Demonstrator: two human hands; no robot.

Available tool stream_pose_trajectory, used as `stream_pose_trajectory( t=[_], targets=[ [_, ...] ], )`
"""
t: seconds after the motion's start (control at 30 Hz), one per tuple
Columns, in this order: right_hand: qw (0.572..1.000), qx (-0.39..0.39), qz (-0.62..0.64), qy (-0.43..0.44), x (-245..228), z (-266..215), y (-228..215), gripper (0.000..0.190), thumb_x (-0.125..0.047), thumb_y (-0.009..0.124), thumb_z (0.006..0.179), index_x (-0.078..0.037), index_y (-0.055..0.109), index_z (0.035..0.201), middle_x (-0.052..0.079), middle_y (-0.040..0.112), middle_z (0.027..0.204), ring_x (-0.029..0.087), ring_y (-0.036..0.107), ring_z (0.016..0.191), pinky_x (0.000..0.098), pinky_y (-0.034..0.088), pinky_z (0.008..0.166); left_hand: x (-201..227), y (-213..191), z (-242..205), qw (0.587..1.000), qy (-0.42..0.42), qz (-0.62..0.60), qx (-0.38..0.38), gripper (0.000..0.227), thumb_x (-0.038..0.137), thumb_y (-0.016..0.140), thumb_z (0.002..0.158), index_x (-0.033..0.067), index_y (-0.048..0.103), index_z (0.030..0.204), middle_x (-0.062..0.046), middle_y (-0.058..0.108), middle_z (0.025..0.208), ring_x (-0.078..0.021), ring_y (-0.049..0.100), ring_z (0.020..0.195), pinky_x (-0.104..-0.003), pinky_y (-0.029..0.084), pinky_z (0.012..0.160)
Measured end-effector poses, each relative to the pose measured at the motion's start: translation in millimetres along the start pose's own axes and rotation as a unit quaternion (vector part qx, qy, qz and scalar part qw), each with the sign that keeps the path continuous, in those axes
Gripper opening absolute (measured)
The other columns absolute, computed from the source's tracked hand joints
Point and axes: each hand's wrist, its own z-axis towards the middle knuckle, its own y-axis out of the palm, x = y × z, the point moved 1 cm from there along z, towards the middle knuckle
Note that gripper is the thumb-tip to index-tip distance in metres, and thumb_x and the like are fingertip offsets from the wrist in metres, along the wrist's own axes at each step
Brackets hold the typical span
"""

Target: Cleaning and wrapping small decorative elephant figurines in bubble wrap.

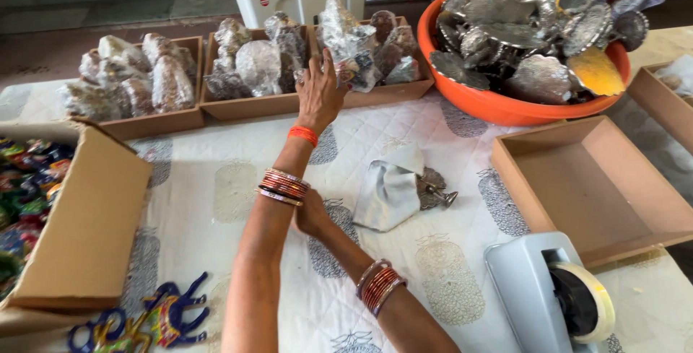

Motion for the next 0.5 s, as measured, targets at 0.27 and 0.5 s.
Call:
stream_pose_trajectory(
  t=[0.27,0.5],
  targets=[
    [0.994,-0.054,-0.083,-0.04,-58,3,-18,0.02,-0.02,0.069,0.093,-0.013,0.072,0.112,0.003,0.078,0.105,0.017,0.075,0.093,0.0329,0.058,0.088,-47,-180,-119,0.982,0.172,0.067,0.043,0.034,0.002,0.055,0.1,0.007,0.057,0.133,-0.013,0.067,0.103,-0.0279,0.067,0.075,-0.043,0.055,0.065],
    [0.982,-0.093,-0.163,0.009,-103,-21,-14,0.028,-0.03,0.068,0.097,-0.011,0.07,0.119,0.007,0.071,0.123,0.02,0.073,0.1,0.0319,0.058,0.088,-40,-343,-284,0.991,-0.095,-0.055,-0.082,0.035,0.019,0.05,0.108,0.0141,0.054,0.142,-0.014,0.066,0.07,-0.0244,0.066,0.06,-0.043,0.053,0.062]
  ],
)
